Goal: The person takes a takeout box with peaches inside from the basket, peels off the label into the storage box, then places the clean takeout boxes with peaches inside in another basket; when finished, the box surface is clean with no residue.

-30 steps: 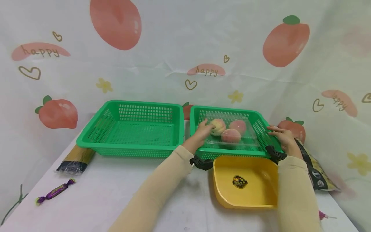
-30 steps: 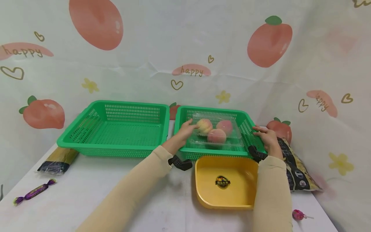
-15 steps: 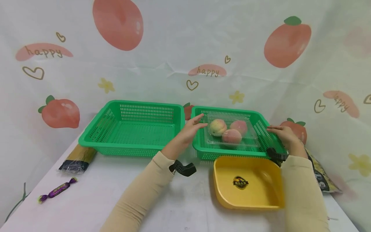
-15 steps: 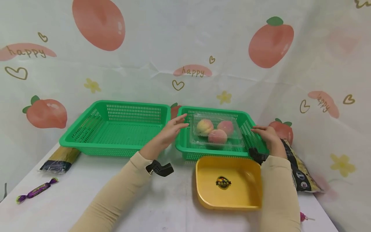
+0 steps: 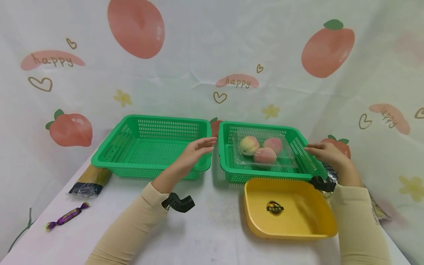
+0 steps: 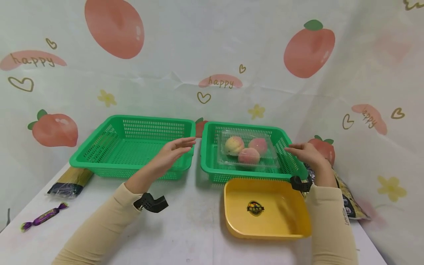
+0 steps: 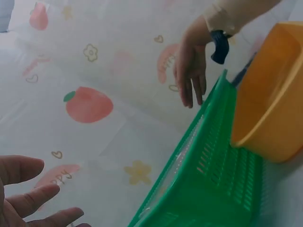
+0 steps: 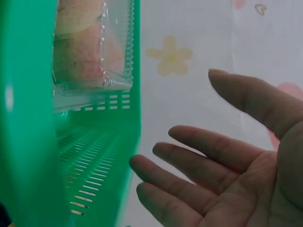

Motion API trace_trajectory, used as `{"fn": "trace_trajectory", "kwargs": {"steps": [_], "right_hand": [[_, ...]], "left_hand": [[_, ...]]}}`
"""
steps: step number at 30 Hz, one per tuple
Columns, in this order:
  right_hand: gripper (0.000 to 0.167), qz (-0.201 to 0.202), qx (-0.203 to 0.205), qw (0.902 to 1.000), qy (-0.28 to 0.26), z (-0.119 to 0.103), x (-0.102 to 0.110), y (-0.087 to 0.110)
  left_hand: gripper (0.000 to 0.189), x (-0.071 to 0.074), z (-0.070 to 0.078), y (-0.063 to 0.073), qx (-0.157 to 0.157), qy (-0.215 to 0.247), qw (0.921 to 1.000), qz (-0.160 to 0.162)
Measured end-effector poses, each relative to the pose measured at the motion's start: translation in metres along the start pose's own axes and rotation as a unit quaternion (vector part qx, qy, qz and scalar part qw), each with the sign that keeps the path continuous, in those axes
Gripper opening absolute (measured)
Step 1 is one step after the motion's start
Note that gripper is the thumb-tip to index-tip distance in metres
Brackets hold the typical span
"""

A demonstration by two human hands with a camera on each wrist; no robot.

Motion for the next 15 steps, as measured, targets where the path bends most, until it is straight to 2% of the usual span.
{"fn": "trace_trajectory", "kwargs": {"steps": [4,8,12,15], "right_hand": [[0.071,0.004,0.015,0.9997,0.02,-0.007,-0.005,0.006],[0.072,0.006,0.011,0.9992,0.039,-0.013,-0.011,0.016],[0.073,0.012,0.008,0.9986,0.051,-0.018,-0.017,0.027],[0.071,0.017,0.021,0.9977,0.062,-0.02,-0.024,0.036]], "left_hand": [[0.041,0.016,0.001,0.017,-0.022,-0.002,0.9997,0.007],[0.042,0.032,0.002,0.033,-0.036,-0.015,0.9988,0.028],[0.042,0.043,0.001,0.048,-0.046,-0.057,0.9964,0.043],[0.043,0.049,-0.001,0.062,-0.074,-0.122,0.989,0.039]]}}
Point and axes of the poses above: each hand's wrist, its own y-axis away from the middle knuckle, its own x-axis out of the back of the hand, z = x × y, the point moved 1 cm from there along -y, towards the middle knuckle, and after that the axes turned 3 degrees about y, right-handed, at the moved point
